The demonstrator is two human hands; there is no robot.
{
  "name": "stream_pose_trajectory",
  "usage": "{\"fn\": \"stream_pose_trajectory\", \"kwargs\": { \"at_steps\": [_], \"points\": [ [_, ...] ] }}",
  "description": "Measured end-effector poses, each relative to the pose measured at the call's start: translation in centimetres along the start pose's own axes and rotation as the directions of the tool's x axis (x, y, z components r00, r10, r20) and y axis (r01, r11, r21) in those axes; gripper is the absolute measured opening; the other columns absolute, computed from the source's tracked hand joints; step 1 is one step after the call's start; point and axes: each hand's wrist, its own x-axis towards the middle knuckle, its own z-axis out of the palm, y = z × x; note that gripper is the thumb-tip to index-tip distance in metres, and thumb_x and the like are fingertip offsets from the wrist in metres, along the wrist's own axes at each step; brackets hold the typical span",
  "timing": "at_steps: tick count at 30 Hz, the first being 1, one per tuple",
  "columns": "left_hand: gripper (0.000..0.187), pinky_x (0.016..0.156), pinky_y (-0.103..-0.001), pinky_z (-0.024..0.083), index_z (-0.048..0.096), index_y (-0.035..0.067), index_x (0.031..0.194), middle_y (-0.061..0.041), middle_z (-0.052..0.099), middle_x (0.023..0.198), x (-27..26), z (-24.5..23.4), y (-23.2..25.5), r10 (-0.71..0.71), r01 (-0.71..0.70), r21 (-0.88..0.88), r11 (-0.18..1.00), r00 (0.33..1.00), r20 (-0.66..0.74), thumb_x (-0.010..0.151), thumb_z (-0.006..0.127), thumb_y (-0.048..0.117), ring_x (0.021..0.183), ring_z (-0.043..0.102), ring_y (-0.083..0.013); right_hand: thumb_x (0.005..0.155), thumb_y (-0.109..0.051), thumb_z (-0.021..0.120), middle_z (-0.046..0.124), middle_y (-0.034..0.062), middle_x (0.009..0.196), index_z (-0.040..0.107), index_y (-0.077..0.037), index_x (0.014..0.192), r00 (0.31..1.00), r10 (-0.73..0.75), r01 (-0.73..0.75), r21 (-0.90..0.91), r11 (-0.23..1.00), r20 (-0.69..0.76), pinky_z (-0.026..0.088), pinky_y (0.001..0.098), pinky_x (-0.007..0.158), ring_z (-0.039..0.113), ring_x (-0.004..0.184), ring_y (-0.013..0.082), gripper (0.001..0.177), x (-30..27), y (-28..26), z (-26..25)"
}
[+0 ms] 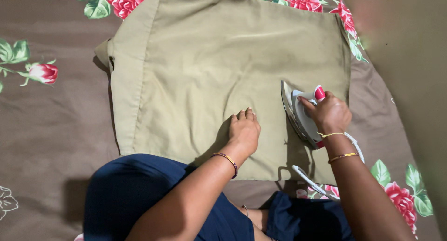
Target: The person irons a light green garment laid flat on a floral-patterned bedsheet. They use a white electric iron, moving it back and forth across the fabric while holding the garment with the other hand to keep it in place.
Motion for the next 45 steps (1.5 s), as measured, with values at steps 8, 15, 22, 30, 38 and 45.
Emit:
{"fn": "stream_pose_trajectory", "kwargs": {
  "at_steps": [8,15,22,30,38,45],
  "points": [
    [0.076,0.116,-0.05,0.033,0.039,-0.001,0.152,-0.019,0.031,0.163,-0.1,0.1,0.0,-0.001,0.001,-0.003,1.0,1.0,-0.016,0.085,0.071,0.017,0.146,0.036,-0.0342,0.079,-0.08,0.073,0.076,0.0188,0.092,0.074,-0.008,0.103,1.0,0.003,-0.003,0.017,1.0,0.015,0.058,0.047,0.075,0.074,0.087,0.0375,0.075,1.7,-1.0,-0.3],
    [0.081,0.117,-0.051,0.03,0.036,0.0,0.154,-0.017,0.03,0.163,0.1,-0.2,-0.2,0.001,-0.001,-0.012,1.0,1.0,0.01,0.084,0.072,0.016,0.148,0.033,-0.0328,0.081,-0.078,0.073,0.076,0.0196,0.093,0.073,-0.009,0.105,1.0,0.012,-0.014,0.06,0.998,0.029,0.057,0.0476,0.077,0.074,0.087,0.039,0.073,3.3,-1.7,-0.6],
    [0.081,0.119,-0.051,0.026,0.035,0.003,0.155,-0.017,0.027,0.164,-0.1,-0.4,-0.6,-0.011,0.01,-0.055,0.998,1.0,-0.017,0.083,0.072,0.011,0.149,0.028,-0.0395,0.078,-0.076,0.077,0.075,0.0176,0.096,0.075,-0.01,0.104,0.999,0.031,-0.033,0.109,0.993,0.014,0.056,0.0476,0.078,0.073,0.09,0.0376,0.071,5.5,-2.2,-0.6],
    [0.085,0.121,-0.05,0.023,0.032,0.004,0.156,-0.017,0.023,0.166,0.3,0.1,-0.7,-0.029,0.029,-0.129,0.991,1.0,0.007,0.081,0.072,0.004,0.151,0.024,-0.0394,0.076,-0.076,0.078,0.075,0.0165,0.097,0.075,-0.011,0.105,0.998,0.064,-0.066,0.099,0.993,0.026,0.056,0.046,0.08,0.072,0.092,0.0353,0.072,7.8,-2.5,-0.3],
    [0.082,0.121,-0.051,0.023,0.034,0.004,0.154,-0.018,0.025,0.165,0.5,0.3,-0.9,-0.034,0.027,-0.143,0.989,0.998,-0.05,0.081,0.071,0.004,0.151,0.025,-0.0381,0.076,-0.075,0.079,0.075,0.017,0.096,0.075,-0.009,0.103,0.998,0.057,-0.061,0.128,0.99,0.035,0.056,0.0467,0.079,0.072,0.09,0.0356,0.071,8.0,-2.2,-0.2],
    [0.08,0.122,-0.047,0.023,0.038,0.004,0.154,-0.02,0.029,0.163,0.1,0.4,-1.2,0.003,-0.014,-0.119,0.993,0.996,-0.093,0.081,0.07,0.007,0.151,0.028,-0.0347,0.079,-0.074,0.078,0.075,0.0194,0.099,0.075,-0.007,0.107,0.993,0.087,-0.098,0.149,0.984,0.081,0.056,0.0466,0.082,0.072,0.093,0.037,0.073,6.4,-1.3,-0.9]
  ]
}}
